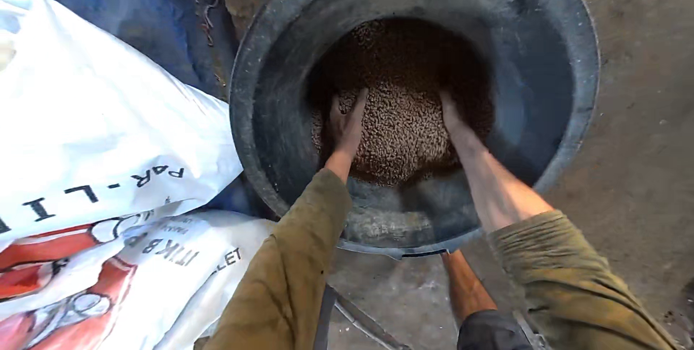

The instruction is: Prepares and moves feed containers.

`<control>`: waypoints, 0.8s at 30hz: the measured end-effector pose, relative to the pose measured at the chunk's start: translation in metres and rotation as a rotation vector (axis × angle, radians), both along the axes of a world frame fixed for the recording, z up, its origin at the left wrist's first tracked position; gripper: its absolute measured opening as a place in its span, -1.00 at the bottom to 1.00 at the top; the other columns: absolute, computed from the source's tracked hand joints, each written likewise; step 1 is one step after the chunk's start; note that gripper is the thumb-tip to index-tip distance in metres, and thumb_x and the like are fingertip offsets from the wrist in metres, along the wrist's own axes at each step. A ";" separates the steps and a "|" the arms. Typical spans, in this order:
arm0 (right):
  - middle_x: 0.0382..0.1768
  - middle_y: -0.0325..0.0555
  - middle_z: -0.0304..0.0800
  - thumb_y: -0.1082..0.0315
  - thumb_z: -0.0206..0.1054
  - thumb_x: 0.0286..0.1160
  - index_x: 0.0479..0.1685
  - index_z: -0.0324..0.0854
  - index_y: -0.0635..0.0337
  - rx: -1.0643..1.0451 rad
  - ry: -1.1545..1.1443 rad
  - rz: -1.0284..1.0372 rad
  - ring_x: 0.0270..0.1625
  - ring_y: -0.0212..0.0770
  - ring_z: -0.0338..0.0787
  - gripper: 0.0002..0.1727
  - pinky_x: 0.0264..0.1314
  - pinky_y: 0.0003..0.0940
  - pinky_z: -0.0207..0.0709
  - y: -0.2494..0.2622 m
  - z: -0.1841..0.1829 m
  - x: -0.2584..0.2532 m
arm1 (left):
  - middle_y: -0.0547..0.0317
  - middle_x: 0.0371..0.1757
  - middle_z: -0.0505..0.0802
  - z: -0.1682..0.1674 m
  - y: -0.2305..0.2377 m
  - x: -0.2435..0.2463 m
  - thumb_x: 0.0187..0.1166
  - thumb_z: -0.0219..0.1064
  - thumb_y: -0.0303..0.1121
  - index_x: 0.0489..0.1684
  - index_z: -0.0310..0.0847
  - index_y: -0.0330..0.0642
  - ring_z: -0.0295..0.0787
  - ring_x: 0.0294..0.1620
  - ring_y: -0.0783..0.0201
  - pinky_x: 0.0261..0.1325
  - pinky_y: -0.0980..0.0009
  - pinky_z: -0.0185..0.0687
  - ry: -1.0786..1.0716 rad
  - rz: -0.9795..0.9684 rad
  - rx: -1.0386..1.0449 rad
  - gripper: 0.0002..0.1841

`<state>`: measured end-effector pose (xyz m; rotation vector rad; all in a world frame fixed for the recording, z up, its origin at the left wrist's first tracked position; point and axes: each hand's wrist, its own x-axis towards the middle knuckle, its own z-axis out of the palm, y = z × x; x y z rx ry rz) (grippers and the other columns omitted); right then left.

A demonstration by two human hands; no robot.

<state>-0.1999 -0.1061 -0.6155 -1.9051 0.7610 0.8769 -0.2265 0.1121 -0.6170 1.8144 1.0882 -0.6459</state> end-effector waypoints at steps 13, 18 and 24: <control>0.10 -0.20 0.78 0.44 -0.04 0.79 0.34 0.53 0.24 0.213 -0.116 -0.088 0.13 -0.53 0.74 -0.67 0.25 -0.60 0.61 -0.012 0.077 -0.023 | 0.07 0.29 0.71 0.055 0.019 -0.049 0.82 -0.16 -0.55 0.43 0.45 -0.33 0.60 0.29 0.40 0.39 0.45 0.50 -0.106 0.161 -0.206 -0.63; 0.40 0.32 0.67 0.02 0.24 0.67 0.37 0.68 0.24 -0.411 -0.142 0.543 0.52 0.34 0.59 -0.48 0.57 0.38 0.33 -0.042 0.013 -0.012 | -0.31 0.76 0.32 0.008 0.016 -0.073 0.63 0.10 0.33 0.76 0.29 -0.14 0.13 0.79 -0.33 0.74 -0.27 0.08 0.080 -0.614 0.334 -0.14; 0.44 0.26 0.65 -0.26 0.01 0.74 0.49 0.60 0.18 -0.163 0.274 0.044 0.58 0.20 0.55 -0.27 0.58 0.38 0.31 -0.018 0.006 -0.073 | -0.39 0.60 0.53 0.018 -0.011 -0.071 0.36 0.10 0.62 0.81 0.16 -0.18 0.42 0.64 -0.31 0.59 -0.35 0.30 0.417 -0.264 0.140 0.16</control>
